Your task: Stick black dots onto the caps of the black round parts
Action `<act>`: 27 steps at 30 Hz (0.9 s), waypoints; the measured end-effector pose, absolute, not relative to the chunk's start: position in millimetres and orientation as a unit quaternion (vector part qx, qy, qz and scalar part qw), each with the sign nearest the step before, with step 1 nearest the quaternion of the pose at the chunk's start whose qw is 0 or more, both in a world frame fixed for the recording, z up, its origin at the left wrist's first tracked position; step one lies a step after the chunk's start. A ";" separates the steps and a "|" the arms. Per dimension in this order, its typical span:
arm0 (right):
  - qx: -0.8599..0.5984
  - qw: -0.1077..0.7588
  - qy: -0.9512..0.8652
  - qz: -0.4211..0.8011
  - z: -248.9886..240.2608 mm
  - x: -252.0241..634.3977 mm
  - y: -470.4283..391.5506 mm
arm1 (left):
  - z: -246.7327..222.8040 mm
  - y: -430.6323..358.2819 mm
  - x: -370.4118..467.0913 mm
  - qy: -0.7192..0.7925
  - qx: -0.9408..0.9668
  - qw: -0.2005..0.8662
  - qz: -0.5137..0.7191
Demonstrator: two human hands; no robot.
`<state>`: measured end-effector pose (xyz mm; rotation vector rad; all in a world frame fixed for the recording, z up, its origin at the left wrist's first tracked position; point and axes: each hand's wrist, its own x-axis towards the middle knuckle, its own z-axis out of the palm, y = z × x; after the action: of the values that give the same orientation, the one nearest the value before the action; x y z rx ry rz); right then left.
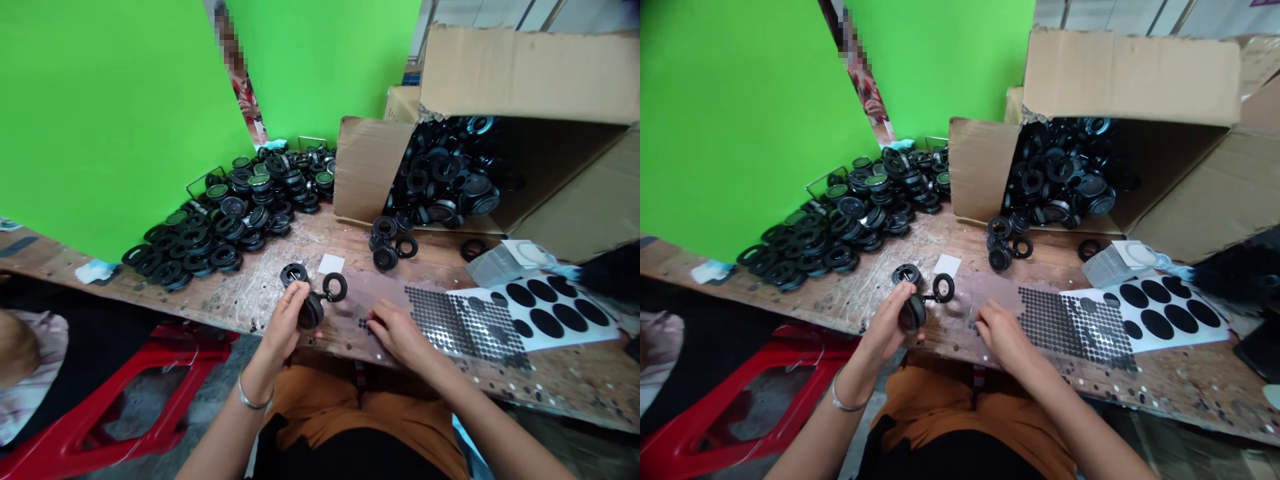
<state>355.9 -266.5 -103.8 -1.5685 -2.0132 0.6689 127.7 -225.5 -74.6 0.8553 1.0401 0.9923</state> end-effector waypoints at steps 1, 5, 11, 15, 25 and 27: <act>-0.579 0.217 -0.751 0.232 -107.4 352.9 -265.9 | -78.0 -226.3 127.9 0.462 0.363 0.679 0.440; -0.605 0.124 -0.761 0.198 -111.5 343.6 -260.3 | -85.2 -229.8 131.0 0.466 0.308 0.713 0.424; -0.603 0.069 -0.779 0.158 -110.2 338.5 -260.0 | -86.0 -231.9 137.4 0.437 0.227 0.771 0.403; -0.603 0.168 -0.768 0.134 -106.2 342.9 -273.9 | -84.6 -233.3 141.1 0.430 0.193 0.788 0.396; -0.524 0.432 -0.729 0.081 -57.3 330.5 -279.0 | -82.0 -251.8 177.2 0.425 0.183 0.813 0.353; -0.534 0.423 -0.727 0.088 -59.8 329.6 -278.6 | -80.7 -253.6 182.4 0.424 0.184 0.813 0.355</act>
<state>329.6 -278.6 -59.8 -1.3353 -1.8198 0.2210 182.4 -253.6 -80.7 0.3939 0.9050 0.7577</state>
